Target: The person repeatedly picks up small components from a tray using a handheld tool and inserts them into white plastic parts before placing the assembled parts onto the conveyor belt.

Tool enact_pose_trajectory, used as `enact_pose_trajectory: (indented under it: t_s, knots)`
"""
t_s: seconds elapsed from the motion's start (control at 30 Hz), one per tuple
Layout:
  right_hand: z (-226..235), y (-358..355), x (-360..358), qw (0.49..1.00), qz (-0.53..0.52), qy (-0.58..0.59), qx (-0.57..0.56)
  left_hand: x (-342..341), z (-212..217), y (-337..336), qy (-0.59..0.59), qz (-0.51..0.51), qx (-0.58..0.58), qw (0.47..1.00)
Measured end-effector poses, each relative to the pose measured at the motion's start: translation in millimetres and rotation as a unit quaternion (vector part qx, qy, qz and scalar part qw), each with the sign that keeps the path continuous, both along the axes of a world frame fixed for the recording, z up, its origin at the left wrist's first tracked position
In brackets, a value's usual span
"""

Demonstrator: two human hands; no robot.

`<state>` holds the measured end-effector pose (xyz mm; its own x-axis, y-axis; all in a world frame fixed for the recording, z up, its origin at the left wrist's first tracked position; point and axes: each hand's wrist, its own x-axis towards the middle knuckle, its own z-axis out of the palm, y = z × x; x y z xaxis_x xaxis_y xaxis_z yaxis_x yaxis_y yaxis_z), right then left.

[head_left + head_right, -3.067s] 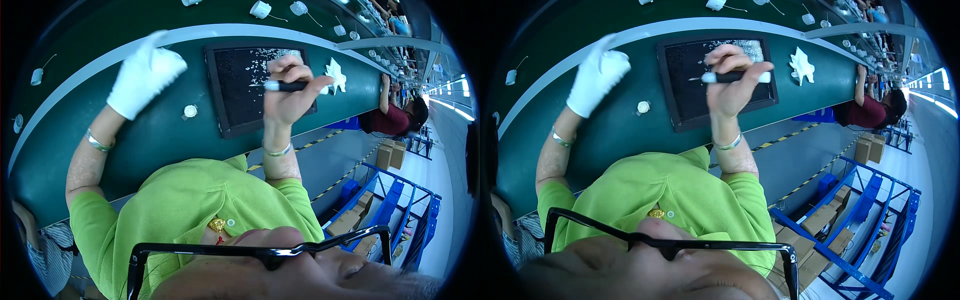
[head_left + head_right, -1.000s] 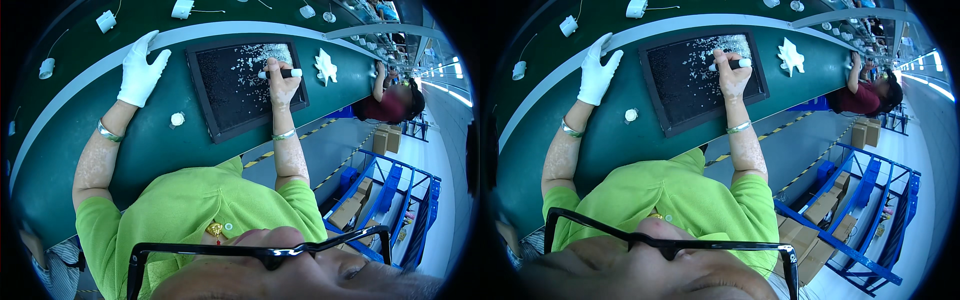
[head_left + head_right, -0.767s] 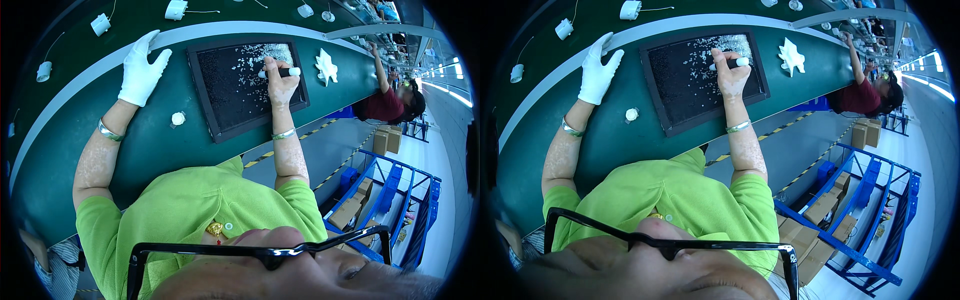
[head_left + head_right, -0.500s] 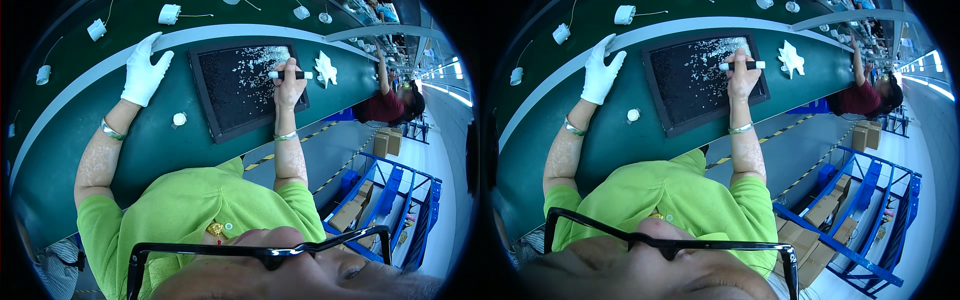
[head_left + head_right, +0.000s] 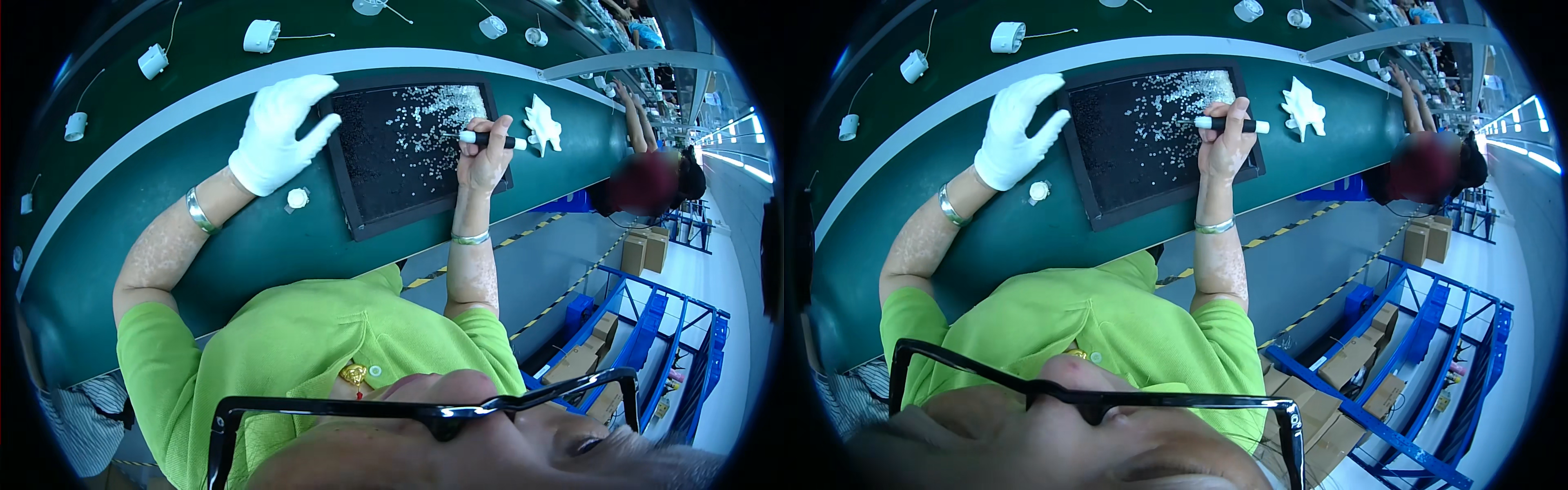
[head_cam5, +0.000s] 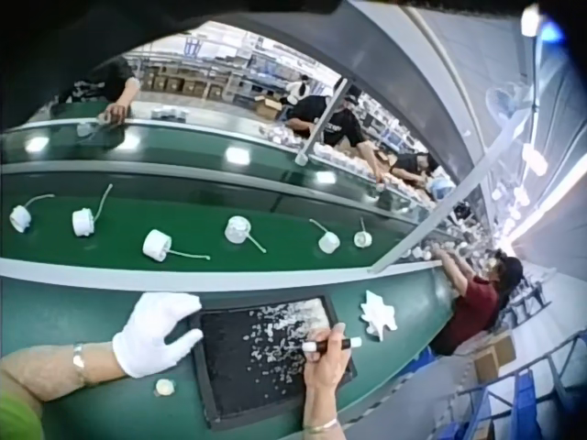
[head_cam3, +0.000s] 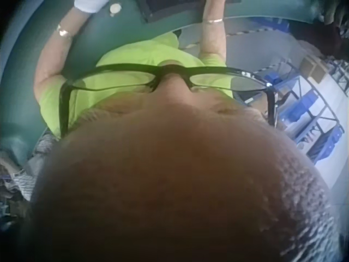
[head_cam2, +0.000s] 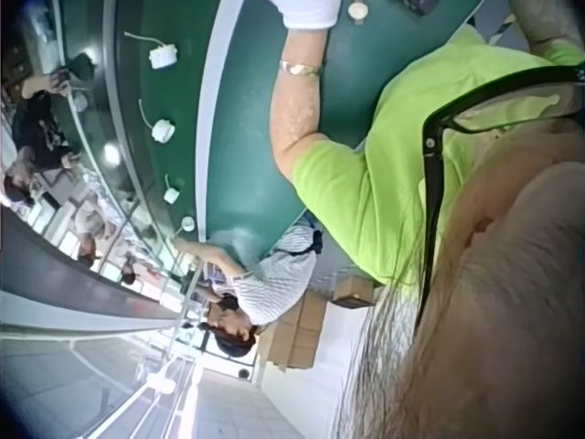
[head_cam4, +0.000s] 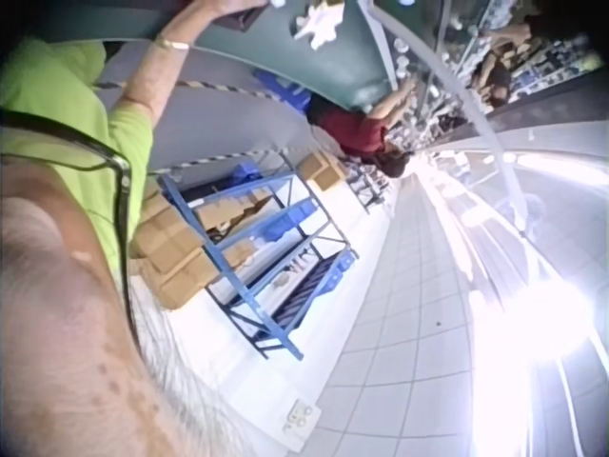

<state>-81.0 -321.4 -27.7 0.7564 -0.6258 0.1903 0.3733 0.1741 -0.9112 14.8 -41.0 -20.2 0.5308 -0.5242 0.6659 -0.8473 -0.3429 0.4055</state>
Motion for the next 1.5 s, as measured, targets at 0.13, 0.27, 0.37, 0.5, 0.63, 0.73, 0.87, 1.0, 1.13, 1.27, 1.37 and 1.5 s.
enact_pose_trajectory:
  t_s: [0.13, 0.27, 0.37, 0.5, 0.63, 0.73, 0.87, 1.0, 1.13, 1.27, 1.37, 1.5]
  knots:
    - [1, -1, -2, 1.0, -0.005, -0.016, -0.005, 30, 5, -45, 0.081, 0.007, -0.051, 0.995]
    - [3, 1, 2, 1.0, -0.019, -0.02, -0.01, 115, 3, -95, 0.087, 0.153, -0.057, 0.983]
    - [1, -1, 3, 0.999, -0.034, -0.036, 0.004, 148, -10, -117, 0.154, 0.251, 0.052, 0.954]
    - [2, -3, 2, 0.998, -0.048, -0.037, 0.016, 162, -9, -123, 0.18, 0.231, 0.082, 0.953]
    - [3, -1, 1, 0.999, -0.028, -0.038, 0.001, 154, 7, -107, 0.202, 0.201, 0.063, 0.956]
    - [3, 0, 2, 0.998, -0.04, -0.052, 0.008, 134, 6, -90, 0.162, 0.158, -0.032, 0.974]
    - [2, -5, -1, 0.997, -0.047, -0.053, 0.014, 50, 30, -39, 0.21, 0.014, -0.038, 0.977]
    - [1, -12, -3, 0.997, -0.024, -0.062, 0.027, -29, 31, 24, 0.31, -0.099, 0.015, 0.945]
    - [2, -15, -1, 0.993, 0.016, -0.068, 0.09, -58, 5, 52, 0.261, -0.136, 0.044, 0.955]
    - [23, 15, -5, 0.985, 0.046, -0.061, 0.152, -62, -11, 54, 0.275, -0.116, 0.073, 0.952]
    - [38, 59, -6, 0.98, 0.138, -0.048, 0.131, -66, -14, 53, 0.274, -0.114, 0.07, 0.952]
    - [34, 119, -3, 0.969, 0.188, -0.018, 0.158, -67, -14, 54, 0.272, -0.079, 0.068, 0.957]
